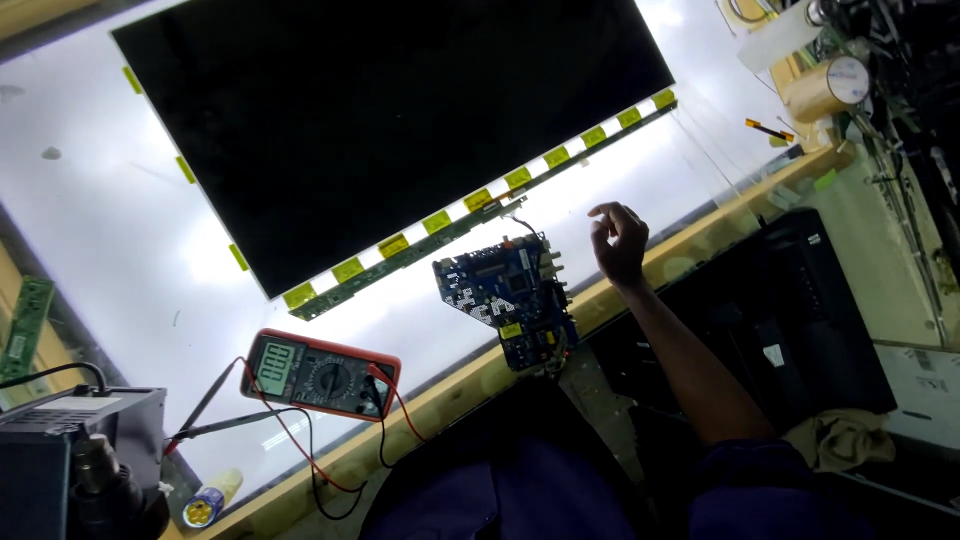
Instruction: Repairing a TV screen by connecting a circuit board and testing the display
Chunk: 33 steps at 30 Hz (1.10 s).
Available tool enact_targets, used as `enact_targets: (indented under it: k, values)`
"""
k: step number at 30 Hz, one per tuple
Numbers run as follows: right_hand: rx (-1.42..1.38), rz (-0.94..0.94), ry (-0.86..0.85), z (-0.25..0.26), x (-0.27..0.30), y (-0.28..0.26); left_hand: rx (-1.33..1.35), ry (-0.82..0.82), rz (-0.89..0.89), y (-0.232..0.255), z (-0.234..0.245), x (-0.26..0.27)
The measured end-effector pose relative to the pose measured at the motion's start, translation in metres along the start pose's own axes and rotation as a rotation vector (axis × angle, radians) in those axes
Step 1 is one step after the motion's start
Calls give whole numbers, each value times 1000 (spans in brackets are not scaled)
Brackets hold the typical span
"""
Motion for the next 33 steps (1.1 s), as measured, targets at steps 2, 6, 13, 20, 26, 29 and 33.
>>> enact_targets:
  k: [2, 6, 13, 20, 26, 29, 33]
  values:
    - [-27, -2, -19, -1, 0, 3, -30, 70, -40, -17, -6, 24]
    - [-96, -35, -30, 5, 6, 4, -101, 230, -126, -41, -9, 64]
    - [-227, -119, -27, 14, 9, 5, -250, 555, -282, 25, -14, 122]
    - [-364, -89, -149, 24, -7, -15, 288, 434, -38, 405, -244, 367]
    - [-432, -13, -288, 35, -4, 6, 55, 112, -27, 434, -357, 393]
    - [-515, -18, -321, 34, -7, 15, 59, 212, 41, 430, -375, 394]
    - [-550, 24, -364, 35, -5, 18, 19, 239, 156, 429, -386, 400]
Point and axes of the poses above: each hand's wrist, its own x-axis away from the middle knuckle, its own z-axis out of the back of the hand, y = z × x, the point moved 3 cm from there along -x, towards the middle knuckle
